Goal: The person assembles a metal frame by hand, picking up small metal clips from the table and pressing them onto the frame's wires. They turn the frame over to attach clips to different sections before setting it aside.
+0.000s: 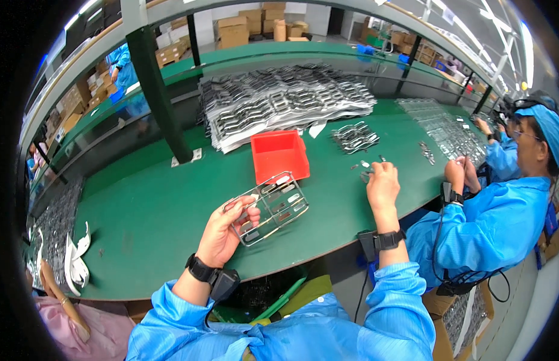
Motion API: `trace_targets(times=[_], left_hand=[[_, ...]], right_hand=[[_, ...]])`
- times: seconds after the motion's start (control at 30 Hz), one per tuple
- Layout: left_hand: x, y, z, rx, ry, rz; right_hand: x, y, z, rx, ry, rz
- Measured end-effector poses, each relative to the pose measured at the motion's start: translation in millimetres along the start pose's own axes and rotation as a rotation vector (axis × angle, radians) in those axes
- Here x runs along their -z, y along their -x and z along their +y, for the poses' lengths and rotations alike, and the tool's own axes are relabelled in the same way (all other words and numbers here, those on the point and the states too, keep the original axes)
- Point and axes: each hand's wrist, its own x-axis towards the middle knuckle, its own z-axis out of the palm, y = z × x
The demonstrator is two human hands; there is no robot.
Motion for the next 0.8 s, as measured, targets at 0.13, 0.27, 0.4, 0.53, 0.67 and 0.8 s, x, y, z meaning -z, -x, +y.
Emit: trace_targets(times=[0.13, 0.27, 0.4, 0.53, 0.67, 0.8], left_hand=[[1.1, -4.0, -2.2, -0.019, 0.051, -0.041], [-1.4, -0.2, -1.7, 0.000, 0.053, -0.001], [-0.3, -2.5, 1.0, 0.063, -0.022, -0.025], [-6.4, 0.9, 4.4, 0.217, -0.168, -0.102], [2.4, 0.5, -0.8, 0.242, -0.235, -0.234], [3.3, -2.2, 2.1, 0.037, -0.198, -0.021]], right_hand=[[68.6, 12.1, -82.9, -0.425, -1.181, -0.413], [76.8, 45.6, -153.5, -0.616, -1.731, -0.633], [58.1, 23.4, -147.3, -0.518, -1.685, -0.440], [64.1, -3.4, -147.9, -0.369, -1.668, -0.647], [61.5, 2.7, -173.2, -0.337, -1.701, -0.685], [68.8, 33.8, -177.9, -0.480, -1.682, -0.488]])
